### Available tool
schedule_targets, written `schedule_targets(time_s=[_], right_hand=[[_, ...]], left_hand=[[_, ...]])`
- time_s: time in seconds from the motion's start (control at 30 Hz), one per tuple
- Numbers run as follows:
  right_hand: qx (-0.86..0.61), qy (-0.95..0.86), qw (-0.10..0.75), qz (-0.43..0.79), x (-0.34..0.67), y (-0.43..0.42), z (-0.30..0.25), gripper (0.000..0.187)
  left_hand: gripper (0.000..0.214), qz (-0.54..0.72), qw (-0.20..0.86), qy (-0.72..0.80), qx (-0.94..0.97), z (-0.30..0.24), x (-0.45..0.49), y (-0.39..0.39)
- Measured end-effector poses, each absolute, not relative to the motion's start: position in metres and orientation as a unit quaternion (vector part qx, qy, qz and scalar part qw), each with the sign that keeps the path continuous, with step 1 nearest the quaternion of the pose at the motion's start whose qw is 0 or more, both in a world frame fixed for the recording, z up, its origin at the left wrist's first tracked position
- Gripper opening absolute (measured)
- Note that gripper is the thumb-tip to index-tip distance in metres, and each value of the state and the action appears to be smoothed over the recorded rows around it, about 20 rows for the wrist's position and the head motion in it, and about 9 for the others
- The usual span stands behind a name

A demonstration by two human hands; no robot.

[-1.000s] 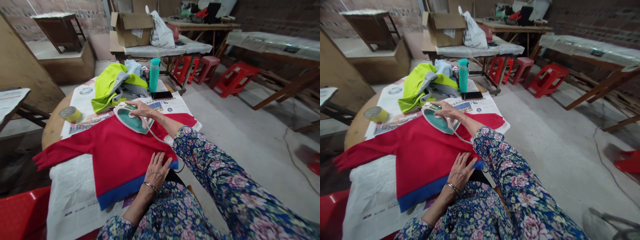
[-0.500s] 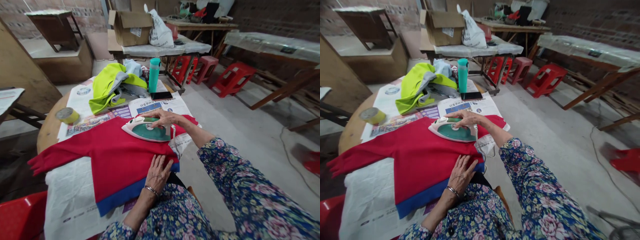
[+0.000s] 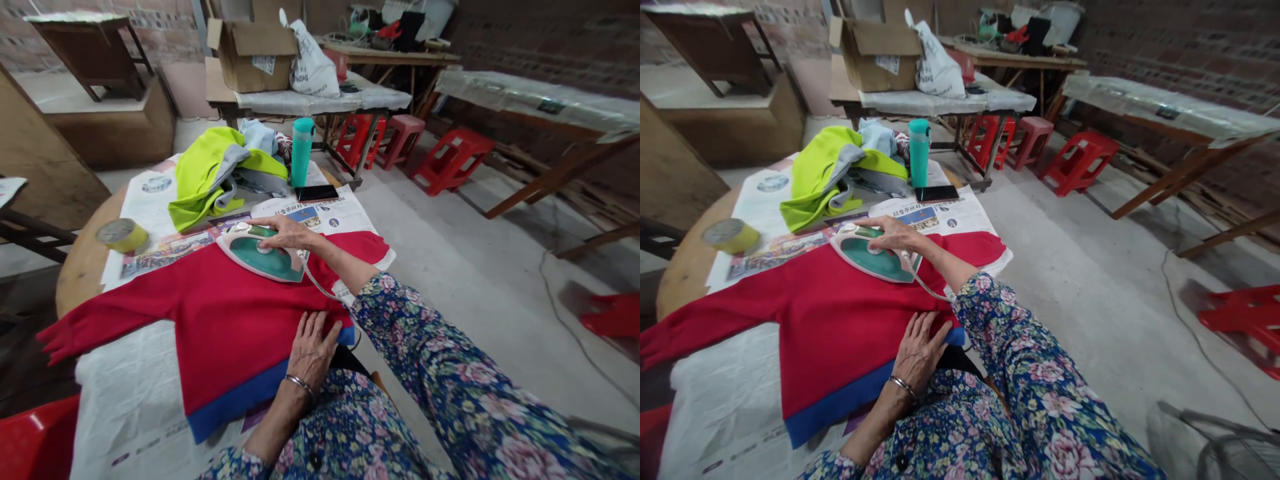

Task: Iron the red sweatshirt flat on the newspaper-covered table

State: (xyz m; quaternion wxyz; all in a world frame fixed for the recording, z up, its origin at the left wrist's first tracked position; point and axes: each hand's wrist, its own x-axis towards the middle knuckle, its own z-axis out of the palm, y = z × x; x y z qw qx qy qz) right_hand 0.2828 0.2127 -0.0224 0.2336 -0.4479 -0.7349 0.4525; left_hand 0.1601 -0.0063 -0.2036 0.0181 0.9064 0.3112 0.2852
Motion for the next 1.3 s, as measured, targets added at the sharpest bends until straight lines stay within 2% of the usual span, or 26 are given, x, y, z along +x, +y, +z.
schedule_targets(time_s=[0.17,0.37,0.57,0.8,1.03,1.2,1.3], right_hand=[[-0.453,-0.731,0.230,0.456,0.277,0.215,-0.022,0.060],[-0.447,-0.730,0.197,0.479,0.319,0.195,-0.021,0.074],[-0.444,-0.707,0.201,0.512,0.350,0.179,-0.017,0.075],[-0.462,-0.723,0.231,0.459,0.306,0.209,-0.023,0.080],[-0.460,-0.733,0.238,0.441,0.259,0.234,-0.016,0.075],[-0.431,-0.747,0.245,0.443,0.257,0.249,-0.017,0.075],[-0.433,-0.742,0.258,0.443,0.273,0.256,-0.016,0.069]], left_hand=[[0.053,0.289,0.005,0.314,0.904,-0.203,0.161,0.000],[0.055,0.280,0.009,0.309,0.909,-0.204,0.161,0.003],[0.057,0.275,0.028,0.316,0.908,-0.209,0.163,0.001],[0.054,0.275,0.025,0.318,0.907,-0.203,0.162,-0.003],[0.054,0.286,0.014,0.308,0.907,-0.199,0.157,-0.010],[0.059,0.270,0.023,0.315,0.909,-0.199,0.155,-0.014],[0.055,0.279,0.015,0.314,0.907,-0.196,0.156,-0.015]])
